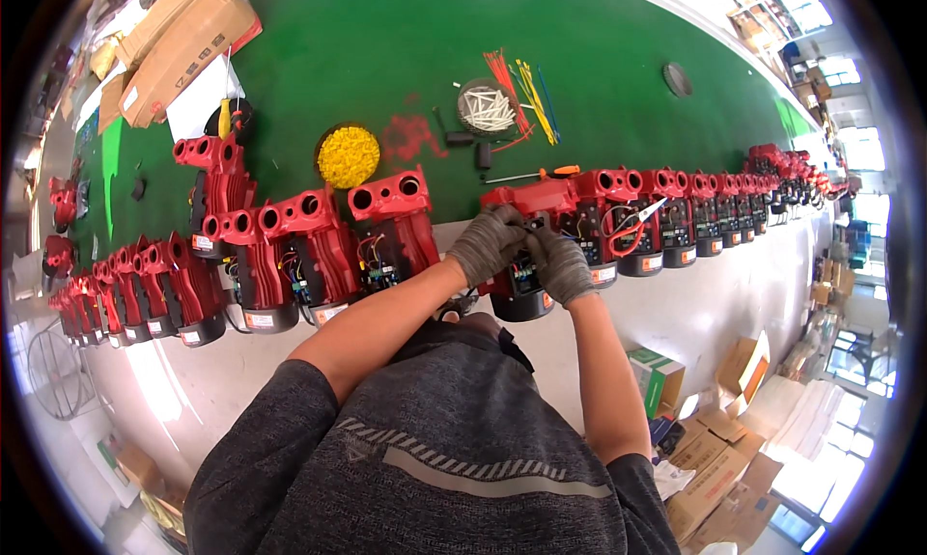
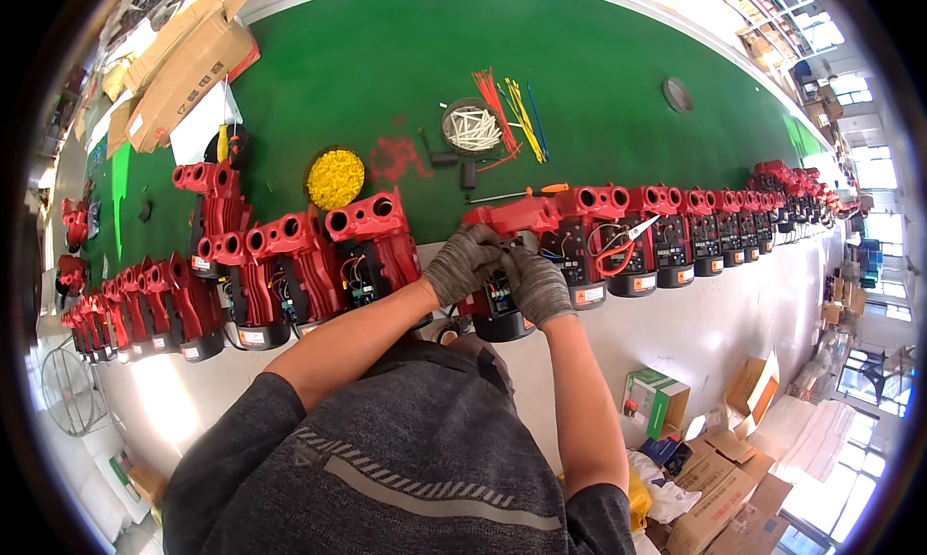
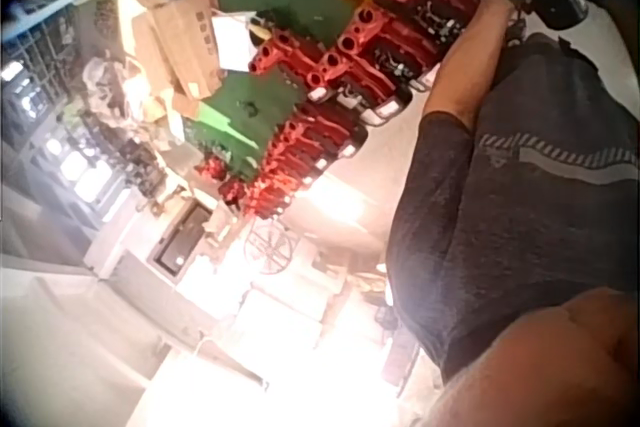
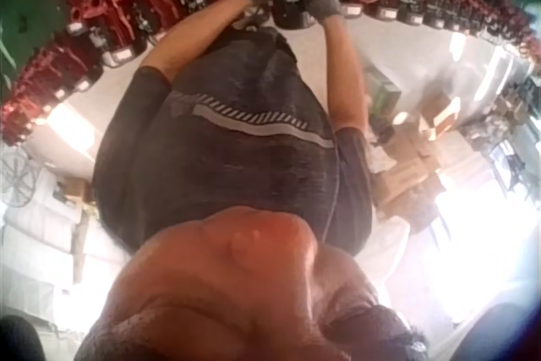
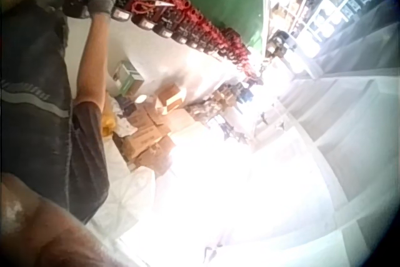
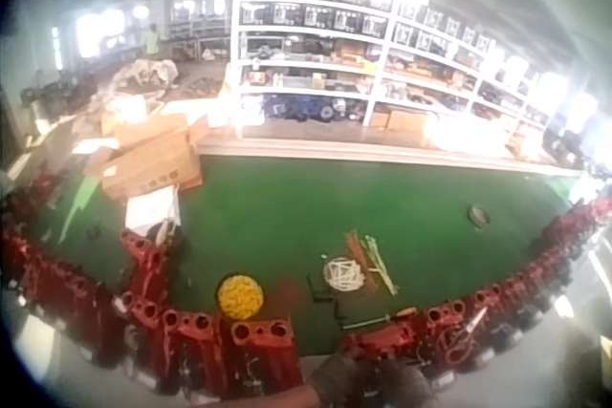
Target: The person assembles electric water pumps by connecting wires into the motor terminal boxes and tightening screws with a screwdriver.
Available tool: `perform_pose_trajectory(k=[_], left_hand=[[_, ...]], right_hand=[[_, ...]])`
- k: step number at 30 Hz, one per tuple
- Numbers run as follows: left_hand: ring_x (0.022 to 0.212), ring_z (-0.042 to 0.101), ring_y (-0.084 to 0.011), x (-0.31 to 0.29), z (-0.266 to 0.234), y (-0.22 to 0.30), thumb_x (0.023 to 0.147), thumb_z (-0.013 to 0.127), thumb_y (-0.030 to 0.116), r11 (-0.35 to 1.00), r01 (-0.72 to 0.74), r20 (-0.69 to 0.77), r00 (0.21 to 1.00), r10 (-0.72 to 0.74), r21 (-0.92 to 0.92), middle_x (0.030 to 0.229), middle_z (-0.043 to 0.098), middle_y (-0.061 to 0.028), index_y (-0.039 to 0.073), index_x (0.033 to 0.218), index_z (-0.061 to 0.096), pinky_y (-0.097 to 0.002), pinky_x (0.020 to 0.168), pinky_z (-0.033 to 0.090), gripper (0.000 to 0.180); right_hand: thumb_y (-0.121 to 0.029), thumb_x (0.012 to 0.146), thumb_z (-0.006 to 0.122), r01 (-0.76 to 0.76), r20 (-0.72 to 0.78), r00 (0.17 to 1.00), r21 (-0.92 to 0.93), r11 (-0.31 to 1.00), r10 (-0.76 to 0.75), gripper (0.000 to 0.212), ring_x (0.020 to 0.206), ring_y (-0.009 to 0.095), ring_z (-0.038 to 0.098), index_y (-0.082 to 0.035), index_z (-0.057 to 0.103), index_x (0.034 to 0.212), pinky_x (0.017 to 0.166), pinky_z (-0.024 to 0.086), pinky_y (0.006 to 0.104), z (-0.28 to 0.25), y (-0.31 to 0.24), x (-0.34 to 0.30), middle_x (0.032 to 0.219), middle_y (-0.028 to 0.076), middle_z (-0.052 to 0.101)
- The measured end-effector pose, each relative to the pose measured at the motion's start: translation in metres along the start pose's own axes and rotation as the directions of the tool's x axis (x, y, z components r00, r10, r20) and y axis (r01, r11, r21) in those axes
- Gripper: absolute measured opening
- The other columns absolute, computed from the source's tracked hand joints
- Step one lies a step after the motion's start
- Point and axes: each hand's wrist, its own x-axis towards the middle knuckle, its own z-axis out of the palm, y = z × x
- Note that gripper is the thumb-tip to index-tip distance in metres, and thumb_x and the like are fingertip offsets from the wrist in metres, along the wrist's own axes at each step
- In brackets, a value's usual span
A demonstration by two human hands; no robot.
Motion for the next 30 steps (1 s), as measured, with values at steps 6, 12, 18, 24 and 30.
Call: perform_pose_trajectory(k=[6,12,18,24,30], left_hand=[[0.097,0.058,-0.0347,0.0,-0.001,0.0,0.074,0.078,0.01,1.0,0.003,0.006,1.0,-0.003,0.0,0.103,0.063,-0.0112,0.007,0.093,0.076,-0.0458,0.089,0.048,0.02],[0.104,0.056,-0.035,0.001,-0.001,0.003,0.076,0.074,0.01,0.998,0.056,0.035,0.998,-0.056,-0.012,0.104,0.063,-0.0107,0.008,0.093,0.075,-0.0444,0.094,0.047,0.018],[0.097,0.059,-0.0338,0.0,0.002,-0.001,0.073,0.079,0.008,1.0,0.021,0.009,1.0,-0.021,0.0,0.102,0.065,-0.0097,0.007,0.094,0.076,-0.0446,0.09,0.049,0.021],[0.096,0.059,-0.0336,0.0,0.003,-0.004,0.072,0.079,0.008,1.0,-0.022,-0.008,1.0,0.022,0.016,0.102,0.064,-0.0099,0.007,0.092,0.075,-0.0449,0.086,0.05,0.021],[0.098,0.059,-0.0339,0.001,-0.002,0.002,0.073,0.078,0.008,1.0,0.015,0.008,1.0,-0.015,0.0,0.103,0.064,-0.0103,0.007,0.095,0.076,-0.0447,0.089,0.049,0.022]], right_hand=[[-0.016,0.099,0.062,-0.112,0.029,0.994,0.16,0.981,0.109,0.017,0.094,0.043,0.065,-0.004,0.065,0.11,0.077,0.053,0.0486,0.002,0.004,-0.007,0.105,0.023,0.069],[-0.018,0.095,0.066,0.15,-0.122,0.982,0.039,0.988,-0.144,0.031,0.097,0.041,0.068,-0.01,0.061,0.124,0.081,0.056,0.048,0.003,0.018,-0.01,0.118,0.019,0.067],[-0.025,0.101,0.055,0.089,0.051,0.995,-0.096,0.991,-0.084,0.024,0.096,0.042,0.067,-0.007,0.063,0.116,0.082,0.054,0.0501,-0.007,0.006,0.001,0.107,0.023,0.068],[-0.03,0.103,0.051,-0.061,0.148,0.986,-0.065,0.996,0.07,0.03,0.097,0.044,0.066,-0.005,0.065,0.114,0.086,0.052,0.0521,-0.006,0.008,0.004,0.101,0.025,0.069],[-0.024,0.098,0.06,0.191,0.052,0.98,-0.016,0.981,-0.19,0.027,0.1,0.039,0.066,-0.006,0.062,0.118,0.086,0.053,0.0494,-0.018,0.007,-0.001,0.107,0.02,0.069]])
